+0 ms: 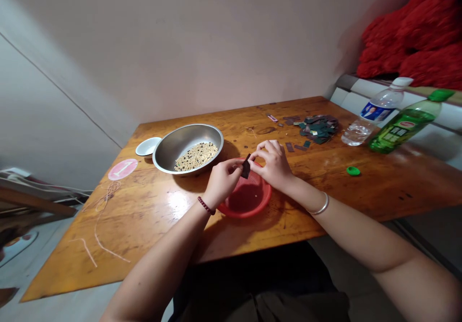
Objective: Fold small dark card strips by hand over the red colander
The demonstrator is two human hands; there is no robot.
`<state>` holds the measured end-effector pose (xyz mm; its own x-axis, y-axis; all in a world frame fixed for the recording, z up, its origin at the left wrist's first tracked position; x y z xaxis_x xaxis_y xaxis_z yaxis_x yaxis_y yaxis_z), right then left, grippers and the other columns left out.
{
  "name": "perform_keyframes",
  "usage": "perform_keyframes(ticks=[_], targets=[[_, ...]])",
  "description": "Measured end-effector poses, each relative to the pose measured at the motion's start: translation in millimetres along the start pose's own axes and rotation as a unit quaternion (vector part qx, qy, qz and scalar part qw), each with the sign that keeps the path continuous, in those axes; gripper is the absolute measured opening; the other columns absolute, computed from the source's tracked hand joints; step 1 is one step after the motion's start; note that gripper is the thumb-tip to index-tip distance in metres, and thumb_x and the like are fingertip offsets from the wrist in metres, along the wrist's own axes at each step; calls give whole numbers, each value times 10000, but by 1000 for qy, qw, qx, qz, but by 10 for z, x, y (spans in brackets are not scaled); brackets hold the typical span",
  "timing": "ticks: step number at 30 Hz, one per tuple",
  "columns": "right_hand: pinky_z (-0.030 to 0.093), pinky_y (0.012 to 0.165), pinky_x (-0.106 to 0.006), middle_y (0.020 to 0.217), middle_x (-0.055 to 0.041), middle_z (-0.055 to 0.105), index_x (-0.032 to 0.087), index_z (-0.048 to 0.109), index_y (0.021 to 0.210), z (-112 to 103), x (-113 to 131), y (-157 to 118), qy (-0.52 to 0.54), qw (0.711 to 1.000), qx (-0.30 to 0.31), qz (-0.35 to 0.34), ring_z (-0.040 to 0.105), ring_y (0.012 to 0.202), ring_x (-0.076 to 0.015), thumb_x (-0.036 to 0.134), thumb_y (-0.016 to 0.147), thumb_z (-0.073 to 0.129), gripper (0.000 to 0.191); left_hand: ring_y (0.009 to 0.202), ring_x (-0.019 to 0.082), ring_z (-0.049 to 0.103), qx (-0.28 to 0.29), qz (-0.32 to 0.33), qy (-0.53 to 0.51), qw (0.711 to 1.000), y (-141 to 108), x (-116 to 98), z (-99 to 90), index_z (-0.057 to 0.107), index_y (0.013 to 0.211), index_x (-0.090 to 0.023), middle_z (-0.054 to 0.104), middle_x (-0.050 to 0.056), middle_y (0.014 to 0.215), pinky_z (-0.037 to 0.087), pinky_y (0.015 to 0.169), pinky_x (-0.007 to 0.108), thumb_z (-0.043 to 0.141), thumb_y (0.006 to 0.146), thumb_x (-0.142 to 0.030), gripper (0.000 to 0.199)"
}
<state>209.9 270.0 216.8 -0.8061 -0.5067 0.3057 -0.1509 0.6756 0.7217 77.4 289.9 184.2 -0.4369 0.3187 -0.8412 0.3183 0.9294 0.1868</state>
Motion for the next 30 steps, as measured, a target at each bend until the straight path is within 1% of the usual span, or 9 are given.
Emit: perform_keyframes(ticks=[3,8,12,15,22,26,30], targets=[[395,838,-390,887,-63,588,228,695,757,-1,8,-10,5,1000,-4,4,508,935,-244,269,812,654,81,838,161,688,-3,-3,3,1000,-6,2,-5,728,1052,-182,745,54,996,528,708,215,513,838,-202,304],[388,851,-384,890,-53,603,231,690,779,69,130,-54,16,999,21,-22,509,937,-235,241,791,669,26,833,151,684,2,3,9,1000,-4,-7,-2,729,1065,-188,746,45,999,522,717,208,500,829,-169,329],[389,848,-391,893,-60,598,229,697,768,14,49,-24,-2,1000,5,-1,507,941,-243,259,807,661,61,838,157,689,1,-7,4,1000,-3,-3,-11,717,1086,-184,744,51,1005,525,690,207,492,840,-182,334],[394,844,-394,897,-65,591,227,702,767,-8,-4,-5,-4,1000,-4,8,504,938,-245,264,818,651,81,870,164,694,5,-8,-3,1000,-5,-8,-4,717,1082,-178,737,61,1047,535,707,213,497,839,-182,327],[407,845,-398,876,-62,601,239,715,775,15,13,-17,8,1000,-7,3,520,934,-243,271,825,648,89,850,160,699,3,-7,-12,1000,6,20,-5,715,1085,-181,739,59,1039,553,762,241,514,847,-204,312],[415,838,-395,865,-59,602,237,718,767,10,8,-10,18,1000,-7,7,527,921,-239,256,815,649,85,879,169,699,-1,-6,-14,1000,13,36,-5,712,1090,-180,729,65,1080,556,767,248,523,848,-212,309],[423,826,-386,849,-56,600,232,718,742,-6,-19,-4,30,999,-11,24,536,900,-232,249,795,666,76,888,172,698,0,-2,-9,1000,9,30,1,713,1084,-189,732,58,1066,554,775,253,526,850,-216,301]])
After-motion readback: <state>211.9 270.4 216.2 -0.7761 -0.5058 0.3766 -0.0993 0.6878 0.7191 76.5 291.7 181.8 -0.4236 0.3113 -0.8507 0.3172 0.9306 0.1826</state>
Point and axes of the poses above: each hand's wrist, its own y-axis towards the middle knuckle, its own z-axis out of the palm, x = y × z, the point moved 10 cm from there along y, towards the middle knuckle
